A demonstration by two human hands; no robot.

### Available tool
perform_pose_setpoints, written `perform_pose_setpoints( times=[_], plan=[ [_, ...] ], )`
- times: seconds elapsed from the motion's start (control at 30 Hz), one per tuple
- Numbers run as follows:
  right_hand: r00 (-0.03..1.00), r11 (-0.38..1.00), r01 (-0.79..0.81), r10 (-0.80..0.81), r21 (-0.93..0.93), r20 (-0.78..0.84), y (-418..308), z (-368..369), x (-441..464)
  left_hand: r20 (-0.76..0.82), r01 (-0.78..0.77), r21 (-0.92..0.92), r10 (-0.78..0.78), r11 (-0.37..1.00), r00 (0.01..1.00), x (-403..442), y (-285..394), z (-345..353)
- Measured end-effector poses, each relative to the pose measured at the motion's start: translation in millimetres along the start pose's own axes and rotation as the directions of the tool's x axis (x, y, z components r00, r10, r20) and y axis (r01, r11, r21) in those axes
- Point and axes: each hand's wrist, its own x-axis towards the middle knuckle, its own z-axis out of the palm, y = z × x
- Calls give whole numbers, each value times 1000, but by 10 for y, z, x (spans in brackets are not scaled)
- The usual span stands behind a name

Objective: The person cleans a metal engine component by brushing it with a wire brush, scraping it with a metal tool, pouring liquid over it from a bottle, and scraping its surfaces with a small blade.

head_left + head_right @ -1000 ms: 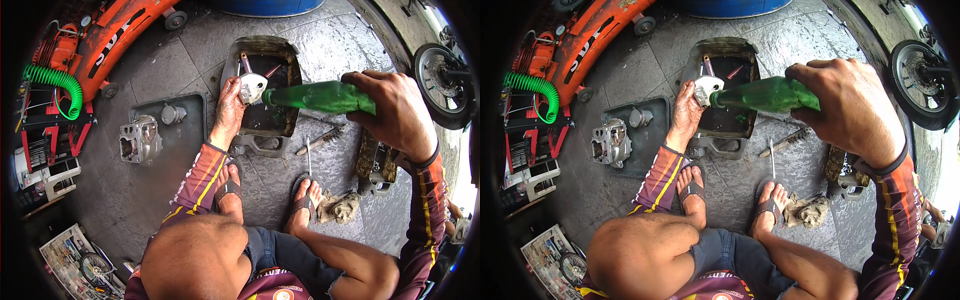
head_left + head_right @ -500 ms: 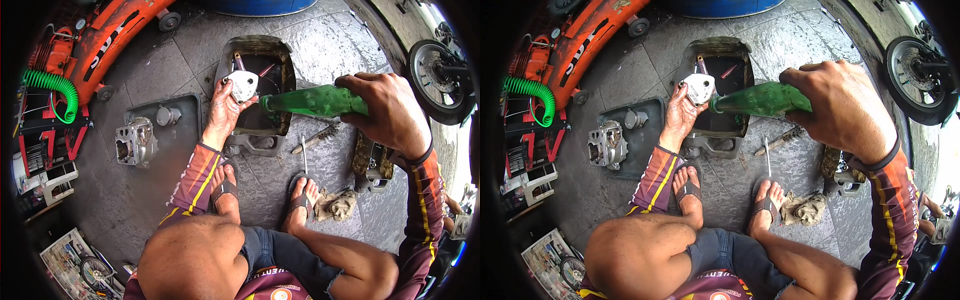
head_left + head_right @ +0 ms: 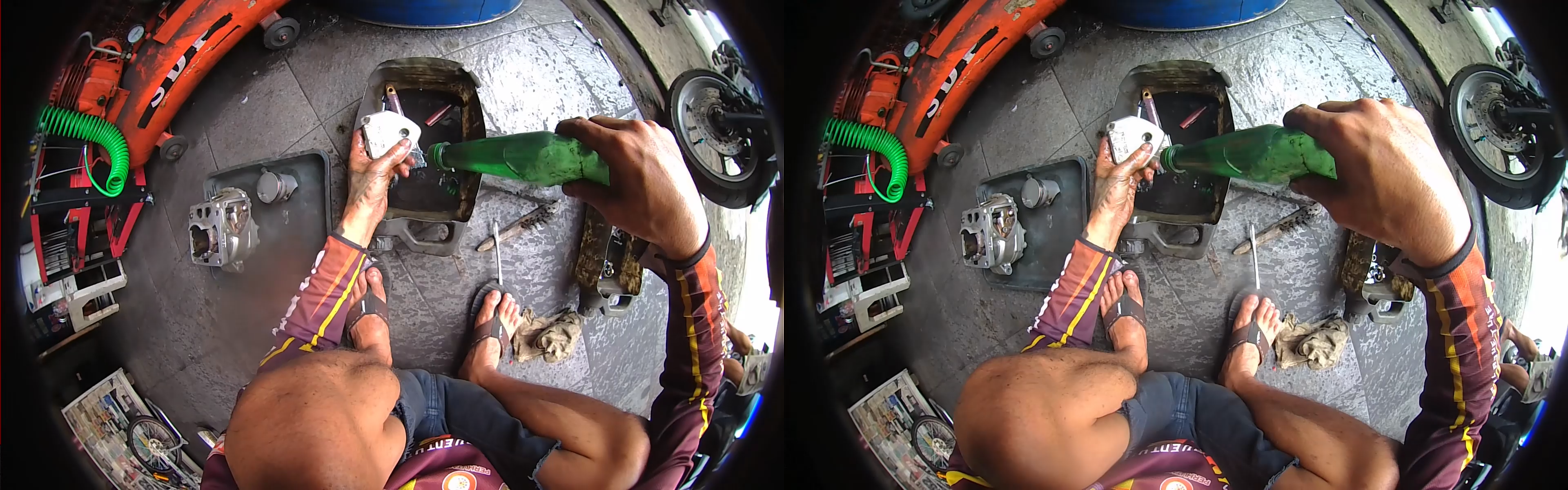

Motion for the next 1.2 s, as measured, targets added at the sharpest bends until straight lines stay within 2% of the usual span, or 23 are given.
perform_pose_setpoints(
  times=[0.07,0.13,0.2,0.33,0.4,0.47,0.53,0.67,0.73,0.77,0.83,0.87,0.9,0.93,1.0,1.07,1.13,1.17,1.2],
  plan=[
    [1000,1000,5,-4,-4,3,-10,-20,7,-60,134,43,-131,990,990,-36,80,35],
    [1000,1000,9,-8,-8,8,-18,-21,8,-99,105,35,-101,994,990,-58,66,63],
    [1000,1000,-1,1,3,8,-29,-5,3,-128,165,-63,-172,984,977,-59,87,44],
    [1000,1000,-11,11,11,-13,-28,17,-18,-94,107,-21,-109,994,990,-55,38,75],
    [1000,1000,-24,25,-12,15,-21,0,-4,-107,4,-8,-5,1000,994,-97,-7,107],
    [1000,1000,-19,19,0,1,-16,15,4,-128,13,-27,-16,1000,992,-111,-15,96],
    [1000,1000,-13,13,11,-12,-2,21,14,-50,74,75,-71,994,996,-119,53,71],
    [999,1000,10,-11,-22,-52,50,49,-1,-52,160,191,-153,968,987,-112,129,39],
    [996,999,25,-28,-32,-84,41,43,-13,-149,288,89,-273,953,950,-119,153,27],
    [999,999,28,-29,-19,-38,11,24,-23,-70,301,59,-296,952,953,-79,60,-104],
    [999,1000,19,-18,-11,36,-24,29,-33,-75,294,5,-293,956,953,-50,32,-70],
    [999,1000,19,-19,-11,35,-25,39,-30,-79,286,-49,-290,957,954,-44,22,-61],
    [1000,1000,9,-9,-12,6,-27,49,-30,44,285,-113,-281,952,959,-52,58,-101],
    [1000,1000,-1,1,-14,-23,-29,50,-26,43,285,-114,-282,952,958,-61,48,-82],
    [999,1000,5,-6,-31,-47,28,47,-13,36,149,4,-149,989,988,-74,17,-24],
    [997,999,10,-14,-48,-71,45,36,-3,79,181,-65,-176,981,981,-43,17,-59],
    [996,1000,28,-28,-3,-87,24,29,-7,60,97,105,-104,990,993,-48,25,-54],
    [996,1000,28,-28,-3,-87,18,34,-7,60,97,105,-104,990,993,-44,28,-49],
    [996,1000,28,-28,-6,-86,10,46,-8,-4,58,299,-59,952,998,-45,44,-34]
  ],
)
